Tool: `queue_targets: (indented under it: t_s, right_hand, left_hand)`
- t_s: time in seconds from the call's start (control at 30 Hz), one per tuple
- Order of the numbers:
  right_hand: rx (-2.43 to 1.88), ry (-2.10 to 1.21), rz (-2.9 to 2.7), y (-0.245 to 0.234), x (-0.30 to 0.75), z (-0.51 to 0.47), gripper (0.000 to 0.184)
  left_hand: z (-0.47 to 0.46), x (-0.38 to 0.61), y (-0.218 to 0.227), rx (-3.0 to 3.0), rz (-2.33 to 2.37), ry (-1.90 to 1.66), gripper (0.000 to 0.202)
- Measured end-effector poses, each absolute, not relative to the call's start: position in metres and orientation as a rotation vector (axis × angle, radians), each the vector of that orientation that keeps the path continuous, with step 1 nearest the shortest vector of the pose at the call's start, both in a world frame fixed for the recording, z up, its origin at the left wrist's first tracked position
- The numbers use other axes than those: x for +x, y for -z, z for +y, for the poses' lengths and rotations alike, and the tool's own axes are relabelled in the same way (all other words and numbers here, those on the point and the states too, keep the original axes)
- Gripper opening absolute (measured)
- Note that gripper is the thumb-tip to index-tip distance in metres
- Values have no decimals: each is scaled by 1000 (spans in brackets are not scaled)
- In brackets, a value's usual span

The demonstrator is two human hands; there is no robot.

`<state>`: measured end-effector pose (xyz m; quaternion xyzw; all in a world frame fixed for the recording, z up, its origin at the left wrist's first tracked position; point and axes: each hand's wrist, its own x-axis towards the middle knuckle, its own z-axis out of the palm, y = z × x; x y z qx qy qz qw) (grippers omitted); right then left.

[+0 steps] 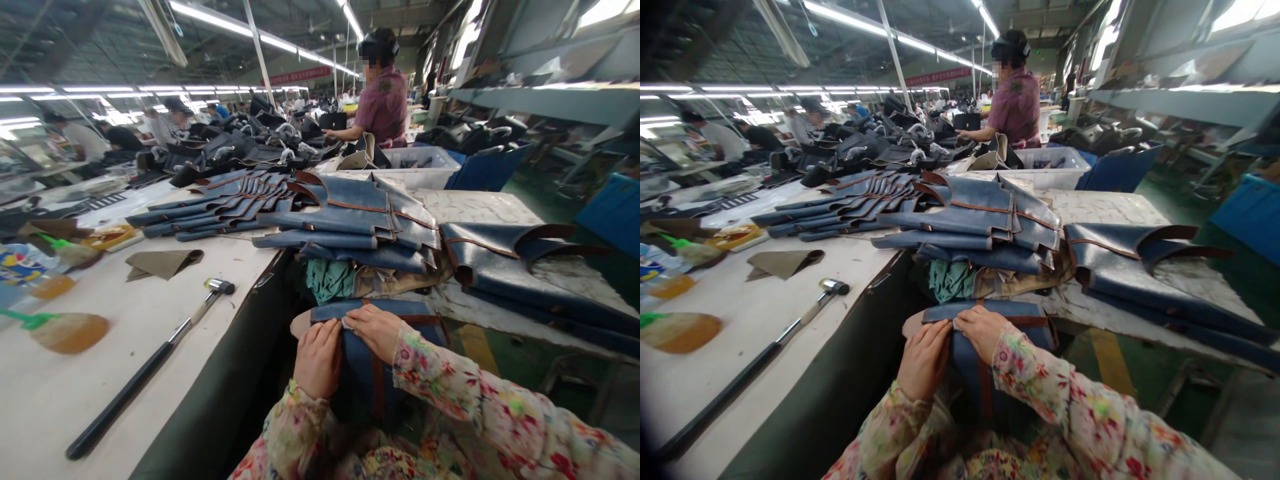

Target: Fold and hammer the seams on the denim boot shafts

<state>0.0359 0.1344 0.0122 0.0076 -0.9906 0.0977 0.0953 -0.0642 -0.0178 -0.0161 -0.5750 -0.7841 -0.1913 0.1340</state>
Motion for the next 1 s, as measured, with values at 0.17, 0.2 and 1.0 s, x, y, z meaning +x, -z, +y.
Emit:
queue_targets:
  t_s: [0.17, 0.2, 1.0]
  right_hand:
    - [108, -273, -2966, -11, 13, 126, 29]
    - [117, -280, -2963, -11, 9, 124, 29]
    - [193, -261, -2971, -11, -22, 97, 29]
  left_hand:
    - [-32, -79, 18, -1589, -2273, 533, 34]
    - [-35, -81, 18, -1580, -2273, 534, 34]
    - [-49, -94, 27, -1401, -2352, 918, 15]
